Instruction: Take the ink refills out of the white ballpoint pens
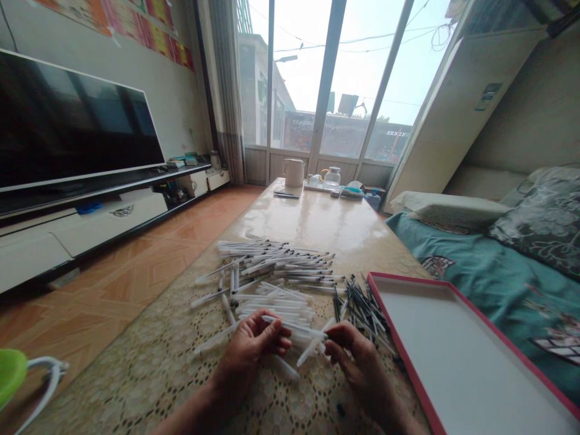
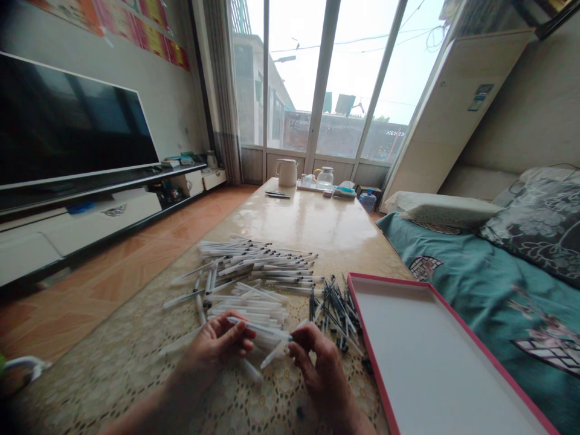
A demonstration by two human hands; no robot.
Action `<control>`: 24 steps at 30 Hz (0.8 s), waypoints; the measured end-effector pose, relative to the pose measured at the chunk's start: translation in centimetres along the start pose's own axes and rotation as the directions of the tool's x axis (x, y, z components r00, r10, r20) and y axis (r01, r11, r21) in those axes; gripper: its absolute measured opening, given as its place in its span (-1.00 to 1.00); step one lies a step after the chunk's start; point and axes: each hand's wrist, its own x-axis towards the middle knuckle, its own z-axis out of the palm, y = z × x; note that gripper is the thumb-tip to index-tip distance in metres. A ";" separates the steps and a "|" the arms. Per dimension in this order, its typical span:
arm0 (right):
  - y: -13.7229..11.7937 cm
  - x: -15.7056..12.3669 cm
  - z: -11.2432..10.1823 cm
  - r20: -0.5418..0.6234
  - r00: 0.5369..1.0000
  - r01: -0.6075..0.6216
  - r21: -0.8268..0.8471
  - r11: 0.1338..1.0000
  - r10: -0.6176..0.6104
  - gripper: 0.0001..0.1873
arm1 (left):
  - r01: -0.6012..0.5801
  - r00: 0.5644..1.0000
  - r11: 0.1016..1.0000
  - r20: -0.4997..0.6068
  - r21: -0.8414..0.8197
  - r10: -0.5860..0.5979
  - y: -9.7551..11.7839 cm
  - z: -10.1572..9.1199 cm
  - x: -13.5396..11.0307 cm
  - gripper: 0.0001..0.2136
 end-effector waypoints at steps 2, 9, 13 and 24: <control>0.1 0.0 0.1 -0.023 1.000 0.000 -0.022 1.000 0.000 -0.73 | -0.002 1.000 1.000 0.006 0.002 0.002 0.0 0.0 0.0 -0.72; 0.6 -0.2 0.1 0.003 1.000 0.004 -0.122 0.992 -0.003 -0.59 | 0.000 1.000 1.000 0.013 0.008 0.000 0.1 -0.1 0.0 -0.73; 0.5 -0.1 0.1 -0.003 1.000 -0.012 -0.072 0.997 0.012 -0.69 | -0.016 1.000 1.000 0.019 0.021 0.016 0.1 -0.1 0.1 -0.74; 0.5 -0.1 0.0 -0.029 0.999 0.014 -0.097 0.995 -0.017 -0.73 | -0.018 1.000 1.000 0.009 0.020 0.017 0.2 0.1 -0.2 -0.75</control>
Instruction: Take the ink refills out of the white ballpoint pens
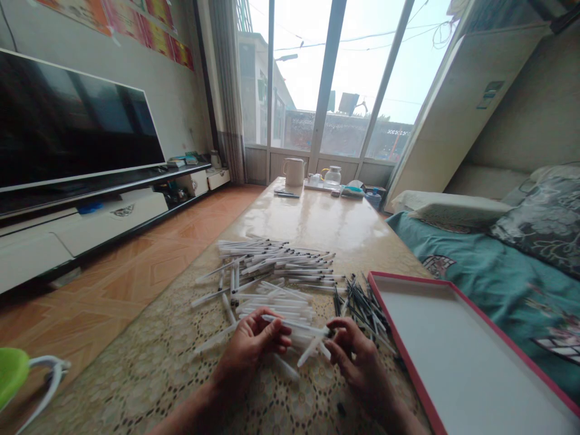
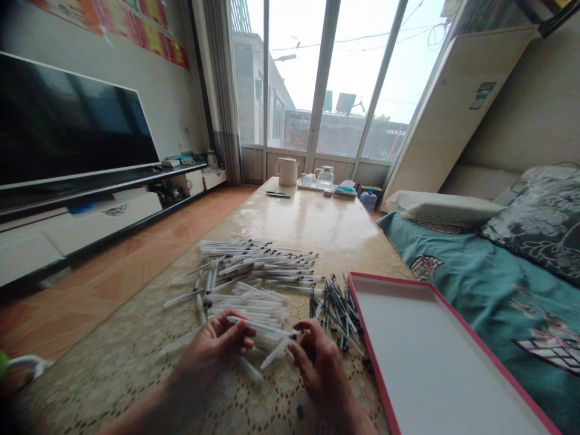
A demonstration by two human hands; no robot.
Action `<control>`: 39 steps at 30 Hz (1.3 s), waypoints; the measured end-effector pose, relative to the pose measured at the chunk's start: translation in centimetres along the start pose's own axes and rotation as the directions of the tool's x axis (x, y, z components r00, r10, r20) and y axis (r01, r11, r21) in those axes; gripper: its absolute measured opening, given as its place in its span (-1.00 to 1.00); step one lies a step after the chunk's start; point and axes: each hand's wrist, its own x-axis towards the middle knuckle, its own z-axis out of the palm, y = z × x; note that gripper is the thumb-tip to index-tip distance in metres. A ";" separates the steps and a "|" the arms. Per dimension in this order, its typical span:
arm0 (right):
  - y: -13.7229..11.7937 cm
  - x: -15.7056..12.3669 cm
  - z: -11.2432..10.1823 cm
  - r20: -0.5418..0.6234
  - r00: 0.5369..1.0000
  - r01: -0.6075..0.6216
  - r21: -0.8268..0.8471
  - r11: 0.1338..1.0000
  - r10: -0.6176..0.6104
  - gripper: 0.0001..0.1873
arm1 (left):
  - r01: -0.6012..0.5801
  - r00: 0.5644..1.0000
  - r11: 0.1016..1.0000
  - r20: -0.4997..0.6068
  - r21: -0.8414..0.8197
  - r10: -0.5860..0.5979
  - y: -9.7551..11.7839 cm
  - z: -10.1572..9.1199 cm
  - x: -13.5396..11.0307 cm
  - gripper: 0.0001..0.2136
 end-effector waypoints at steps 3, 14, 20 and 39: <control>0.0 0.0 0.0 0.028 0.999 0.018 -0.053 0.998 -0.016 -0.69 | -0.002 1.000 1.000 0.014 0.001 0.002 0.0 0.0 0.1 -0.76; 0.3 -0.1 0.0 0.060 0.998 0.014 -0.080 0.997 -0.009 -0.64 | -0.007 1.000 1.000 0.012 0.015 0.007 -0.1 -0.2 0.2 -0.75; 0.2 -0.1 0.1 0.048 0.999 -0.004 -0.056 0.998 0.006 -0.71 | -0.021 1.000 1.000 0.014 0.011 0.021 -0.3 -0.3 0.1 -0.77; 0.2 -0.1 0.1 0.078 0.997 -0.012 -0.044 0.999 0.015 -0.68 | -0.001 1.000 1.000 0.030 -0.015 0.001 -0.2 -0.3 0.3 -0.75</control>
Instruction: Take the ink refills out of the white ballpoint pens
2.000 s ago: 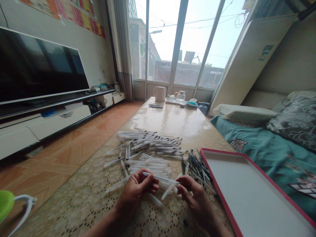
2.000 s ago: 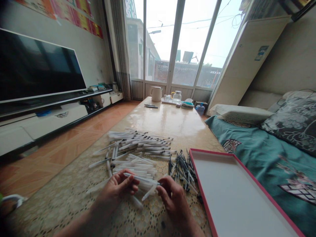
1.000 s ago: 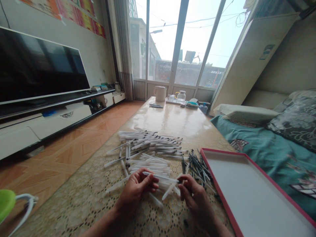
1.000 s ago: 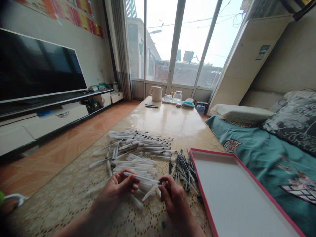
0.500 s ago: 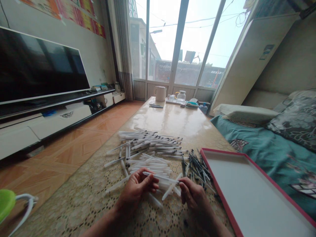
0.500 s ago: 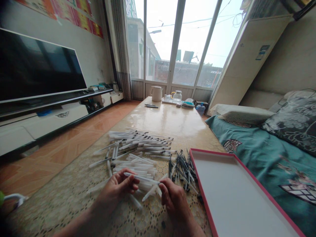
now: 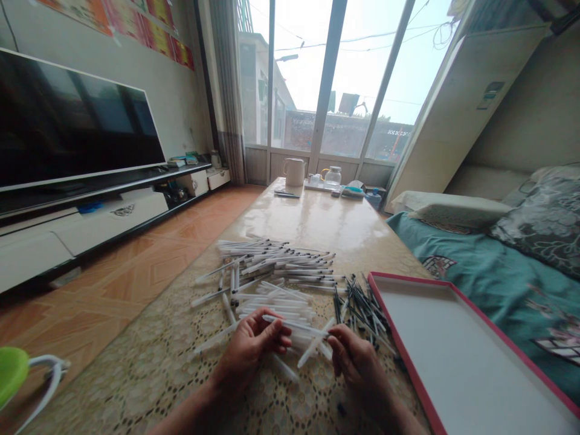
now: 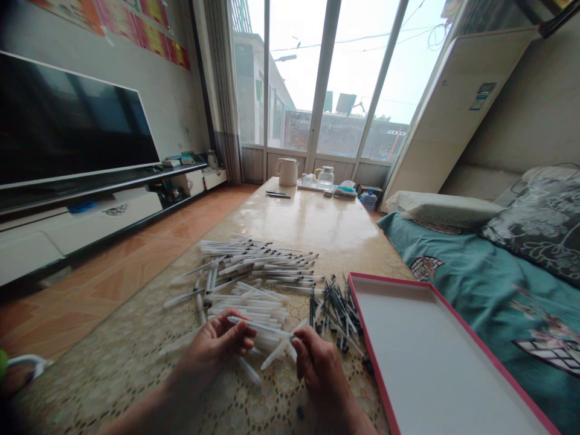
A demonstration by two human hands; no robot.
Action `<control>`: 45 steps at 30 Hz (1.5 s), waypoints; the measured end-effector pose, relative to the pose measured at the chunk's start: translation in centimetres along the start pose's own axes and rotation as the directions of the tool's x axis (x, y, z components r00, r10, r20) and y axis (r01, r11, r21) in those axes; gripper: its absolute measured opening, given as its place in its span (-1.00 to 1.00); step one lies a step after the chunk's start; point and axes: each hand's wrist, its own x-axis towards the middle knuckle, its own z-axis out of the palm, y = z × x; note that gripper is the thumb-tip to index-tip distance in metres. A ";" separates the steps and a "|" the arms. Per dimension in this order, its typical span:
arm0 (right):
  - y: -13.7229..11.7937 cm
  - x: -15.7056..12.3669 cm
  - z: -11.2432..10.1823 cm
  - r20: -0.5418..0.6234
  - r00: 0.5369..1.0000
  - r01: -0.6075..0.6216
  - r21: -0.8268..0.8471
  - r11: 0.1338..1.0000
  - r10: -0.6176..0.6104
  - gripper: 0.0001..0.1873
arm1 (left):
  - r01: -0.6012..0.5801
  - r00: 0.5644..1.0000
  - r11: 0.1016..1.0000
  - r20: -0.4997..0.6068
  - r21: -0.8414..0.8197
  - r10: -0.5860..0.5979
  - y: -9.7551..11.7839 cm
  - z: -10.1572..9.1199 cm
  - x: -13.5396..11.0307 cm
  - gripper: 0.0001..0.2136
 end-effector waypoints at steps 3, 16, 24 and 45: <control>0.3 0.0 0.1 0.002 1.000 -0.004 0.005 1.000 0.004 -0.70 | 0.009 1.000 1.000 -0.003 -0.001 -0.009 0.1 0.1 0.0 -0.74; 0.5 0.1 0.2 0.011 1.000 0.008 -0.007 1.000 -0.008 -0.61 | -0.004 1.000 1.000 0.016 0.014 0.004 -0.3 -0.3 0.0 -0.77; 0.3 0.1 0.2 0.010 1.000 0.007 0.034 0.999 -0.007 -0.68 | -0.009 1.000 1.000 0.013 0.003 0.009 -0.2 -0.1 -0.2 -0.77; -1.1 0.6 -0.2 0.149 0.962 -0.271 0.614 0.742 0.228 -0.71 | -0.006 1.000 1.000 -0.007 -0.017 0.006 -0.1 0.1 -0.1 -0.76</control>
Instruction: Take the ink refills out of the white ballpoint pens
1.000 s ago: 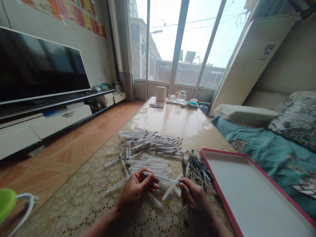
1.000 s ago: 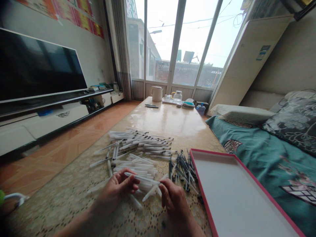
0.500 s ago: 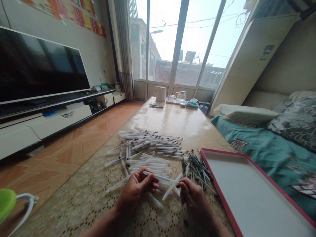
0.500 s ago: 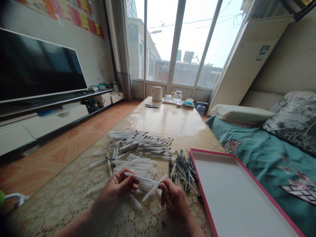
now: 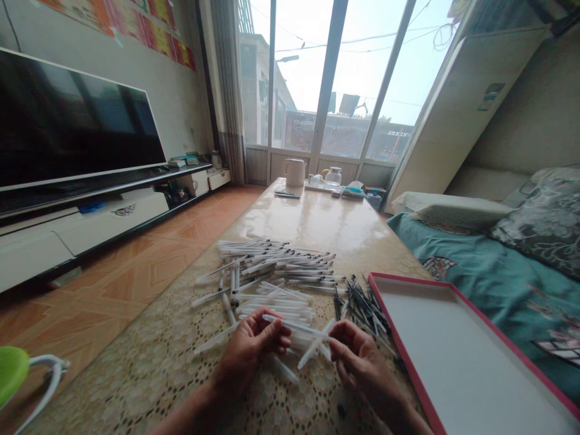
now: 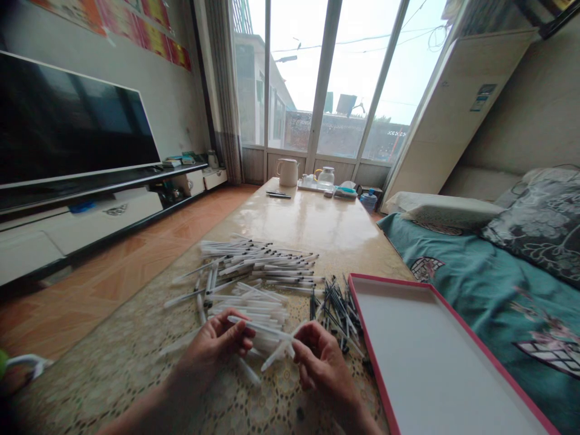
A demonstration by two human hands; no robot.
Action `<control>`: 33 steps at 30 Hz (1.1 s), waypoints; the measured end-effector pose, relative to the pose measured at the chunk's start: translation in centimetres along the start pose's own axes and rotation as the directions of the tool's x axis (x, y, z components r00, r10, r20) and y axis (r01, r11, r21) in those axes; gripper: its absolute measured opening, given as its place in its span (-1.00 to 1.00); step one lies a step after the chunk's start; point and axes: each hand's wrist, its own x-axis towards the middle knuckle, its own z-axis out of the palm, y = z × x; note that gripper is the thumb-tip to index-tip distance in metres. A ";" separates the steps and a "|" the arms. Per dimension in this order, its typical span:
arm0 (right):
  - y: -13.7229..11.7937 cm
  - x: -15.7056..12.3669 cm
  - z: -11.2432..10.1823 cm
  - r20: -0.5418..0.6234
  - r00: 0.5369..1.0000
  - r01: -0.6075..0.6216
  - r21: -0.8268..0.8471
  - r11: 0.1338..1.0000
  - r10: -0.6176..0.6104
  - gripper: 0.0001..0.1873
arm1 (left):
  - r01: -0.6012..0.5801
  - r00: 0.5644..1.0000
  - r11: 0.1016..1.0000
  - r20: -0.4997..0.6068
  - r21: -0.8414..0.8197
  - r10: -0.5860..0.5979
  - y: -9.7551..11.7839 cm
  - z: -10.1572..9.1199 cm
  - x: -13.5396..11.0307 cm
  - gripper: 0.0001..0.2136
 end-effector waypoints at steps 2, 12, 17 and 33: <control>-0.3 0.0 0.0 -0.025 1.000 0.003 -0.009 1.000 -0.003 -0.68 | 0.014 1.000 1.000 -0.008 -0.004 -0.014 0.2 0.1 -0.1 -0.76; -0.7 -0.2 -3.5 -0.533 0.826 0.104 -0.169 0.980 -0.180 -0.69 | -0.076 0.978 0.995 -0.199 -0.066 0.061 1.5 -0.1 -0.3 -0.80; -1.0 -0.4 -4.5 -0.698 0.578 -0.034 -0.537 0.843 -0.422 -0.69 | -0.061 0.984 0.997 -0.167 0.051 0.069 1.7 0.2 -0.5 -0.78; 0.4 0.5 -4.3 -0.307 0.629 -0.084 -0.940 0.330 -0.714 -0.75 | -0.111 0.938 0.631 -0.128 0.768 0.321 1.0 0.1 -1.0 -0.66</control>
